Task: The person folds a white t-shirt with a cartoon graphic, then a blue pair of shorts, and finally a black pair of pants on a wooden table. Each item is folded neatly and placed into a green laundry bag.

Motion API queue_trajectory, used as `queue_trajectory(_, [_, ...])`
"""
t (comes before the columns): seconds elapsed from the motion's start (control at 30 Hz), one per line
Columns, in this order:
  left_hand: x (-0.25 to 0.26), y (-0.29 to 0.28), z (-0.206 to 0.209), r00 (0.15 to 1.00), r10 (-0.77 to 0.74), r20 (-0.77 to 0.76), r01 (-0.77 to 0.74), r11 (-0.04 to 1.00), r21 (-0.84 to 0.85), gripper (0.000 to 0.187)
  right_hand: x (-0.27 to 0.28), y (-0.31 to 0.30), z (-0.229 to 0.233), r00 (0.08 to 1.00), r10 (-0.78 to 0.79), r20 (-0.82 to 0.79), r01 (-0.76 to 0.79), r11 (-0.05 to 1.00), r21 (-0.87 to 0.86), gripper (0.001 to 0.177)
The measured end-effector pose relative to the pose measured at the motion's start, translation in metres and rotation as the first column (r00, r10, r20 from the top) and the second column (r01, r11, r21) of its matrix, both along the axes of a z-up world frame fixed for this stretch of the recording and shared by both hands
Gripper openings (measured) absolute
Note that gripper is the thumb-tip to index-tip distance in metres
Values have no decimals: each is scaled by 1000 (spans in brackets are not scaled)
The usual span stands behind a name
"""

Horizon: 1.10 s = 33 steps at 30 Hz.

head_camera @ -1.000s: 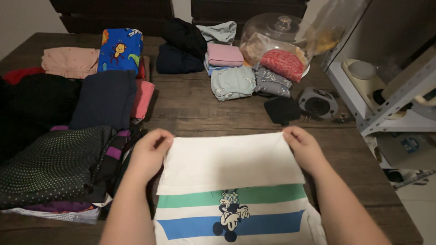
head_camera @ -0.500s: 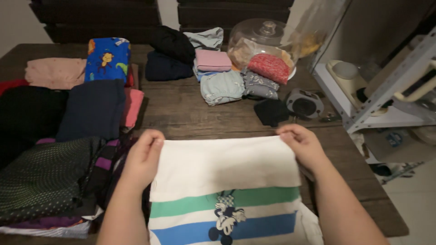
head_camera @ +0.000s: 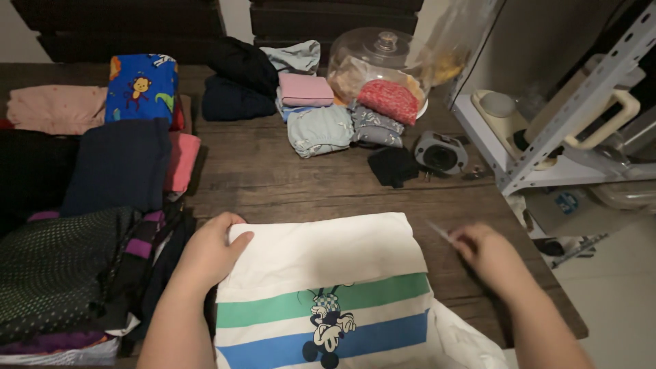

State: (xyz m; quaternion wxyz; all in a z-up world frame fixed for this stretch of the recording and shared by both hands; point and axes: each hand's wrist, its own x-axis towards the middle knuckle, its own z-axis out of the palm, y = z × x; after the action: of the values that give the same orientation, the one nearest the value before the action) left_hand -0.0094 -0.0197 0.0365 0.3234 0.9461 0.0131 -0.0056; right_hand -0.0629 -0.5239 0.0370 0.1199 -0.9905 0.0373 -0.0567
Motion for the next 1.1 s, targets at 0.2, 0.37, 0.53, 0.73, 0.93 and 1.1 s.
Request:
queue_trajectory(0.2, [9, 8, -16, 1000, 29, -2, -29, 999, -33, 26, 49, 21, 21, 997, 77, -3, -77, 995, 62, 17])
queue_trajectory(0.37, [5, 5, -9, 1000, 13, 26, -10, 995, -100, 25, 94, 47, -7, 959, 270, -82, -236, 926, 296, 24])
queue_trajectory(0.53, [15, 11, -19, 998, 7, 60, 2, 990, -141, 20, 106, 50, -9, 931, 360, -54, -295, 833, 468, 14])
queue_trajectory(0.73, [12, 9, -17, 996, 67, 57, -24, 827, -561, 18, 85, 67, -3, 896, 298, 329, -343, -6, 939, 13])
queue_trajectory(0.93, [10, 18, -36, 962, 99, 255, 153, 579, -801, 14, 99, 59, -8, 813, 318, 488, -344, -414, 843, 23])
queue_trajectory(1.1, [2, 8, -35, 945, 132, 299, 168, 589, -791, 10, 104, 51, -22, 855, 390, 342, -364, -18, 931, 52])
